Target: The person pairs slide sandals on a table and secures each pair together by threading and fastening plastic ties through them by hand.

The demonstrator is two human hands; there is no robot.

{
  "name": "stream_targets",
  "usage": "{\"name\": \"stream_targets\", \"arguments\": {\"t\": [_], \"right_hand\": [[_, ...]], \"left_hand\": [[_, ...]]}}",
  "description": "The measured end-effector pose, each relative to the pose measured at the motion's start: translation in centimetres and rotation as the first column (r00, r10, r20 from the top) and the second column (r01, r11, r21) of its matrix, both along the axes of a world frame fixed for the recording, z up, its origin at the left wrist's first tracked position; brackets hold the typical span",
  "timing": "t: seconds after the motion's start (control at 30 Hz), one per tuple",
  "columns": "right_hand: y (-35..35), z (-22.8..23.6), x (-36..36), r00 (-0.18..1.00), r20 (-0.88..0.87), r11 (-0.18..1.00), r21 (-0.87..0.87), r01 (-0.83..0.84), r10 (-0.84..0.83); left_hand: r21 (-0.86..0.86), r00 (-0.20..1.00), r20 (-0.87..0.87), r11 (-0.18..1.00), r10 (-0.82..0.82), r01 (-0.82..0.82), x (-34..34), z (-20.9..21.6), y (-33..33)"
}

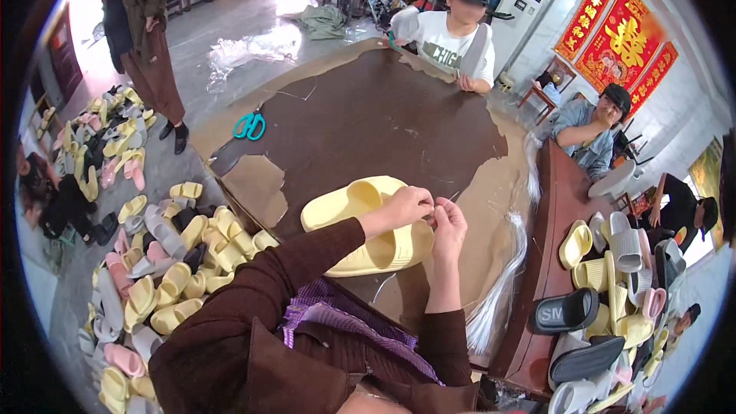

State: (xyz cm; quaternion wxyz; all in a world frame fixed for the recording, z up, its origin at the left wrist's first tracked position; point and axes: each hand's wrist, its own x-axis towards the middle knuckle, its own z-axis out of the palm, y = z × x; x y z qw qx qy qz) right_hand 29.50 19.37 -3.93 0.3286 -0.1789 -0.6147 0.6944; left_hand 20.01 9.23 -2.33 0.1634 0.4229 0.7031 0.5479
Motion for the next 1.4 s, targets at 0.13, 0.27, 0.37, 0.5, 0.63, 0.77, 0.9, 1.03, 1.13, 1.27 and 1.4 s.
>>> {"name": "stream_targets", "arguments": {"t": [0.13,0.27,0.37,0.5,0.63,0.77,0.9,1.03,1.13,1.27,1.4], "right_hand": [[-0.2,0.1,0.1,1.000,0.012,0.999,0.029,0.028,-0.028],[0.4,0.9,0.2,0.999,0.034,0.988,0.151,0.032,-0.037],[0.4,1.8,0.1,0.999,0.030,0.989,0.145,0.023,-0.027],[0.0,2.6,0.3,0.993,0.093,0.988,0.139,0.060,-0.073],[-0.5,1.8,0.4,0.997,0.009,0.991,0.112,0.071,-0.072],[-0.6,1.8,0.8,0.993,0.072,0.971,0.224,0.079,-0.097],[-0.9,2.2,1.0,0.979,0.148,0.935,0.344,0.080,-0.138],[-1.1,2.4,1.0,0.969,0.183,0.905,0.418,0.077,-0.167],[-1.1,2.3,0.9,0.965,0.187,0.887,0.454,0.083,-0.186],[-1.2,2.4,0.9,0.961,0.192,0.874,0.479,0.087,-0.201],[-1.2,2.2,0.9,0.956,0.203,0.863,0.498,0.086,-0.213]], "left_hand": [[0.032,1.000,-0.001,0.999,0.017,-0.017,-0.3,-0.5,0.1],[0.170,0.997,0.077,0.985,0.024,-0.037,-0.4,-0.7,0.3],[0.204,0.969,0.243,0.979,-0.045,-0.006,-1.2,-0.4,0.2],[0.237,0.824,0.548,0.972,-0.142,0.010,-1.8,0.6,0.3],[0.274,0.731,0.649,0.961,-0.210,0.033,-1.6,0.3,-0.2],[0.279,0.700,0.674,0.959,-0.238,0.057,-1.5,0.6,-0.6],[0.255,0.686,0.694,0.965,-0.220,0.051,-1.4,0.6,-0.6],[0.262,0.682,0.691,0.962,-0.240,0.073,-1.7,0.7,-0.4],[0.255,0.685,0.686,0.963,-0.246,0.090,-1.8,0.6,-0.4],[0.250,0.688,0.682,0.963,-0.248,0.099,-1.8,0.5,-0.4],[0.245,0.693,0.680,0.965,-0.241,0.096,-1.6,0.5,-0.5]]}}
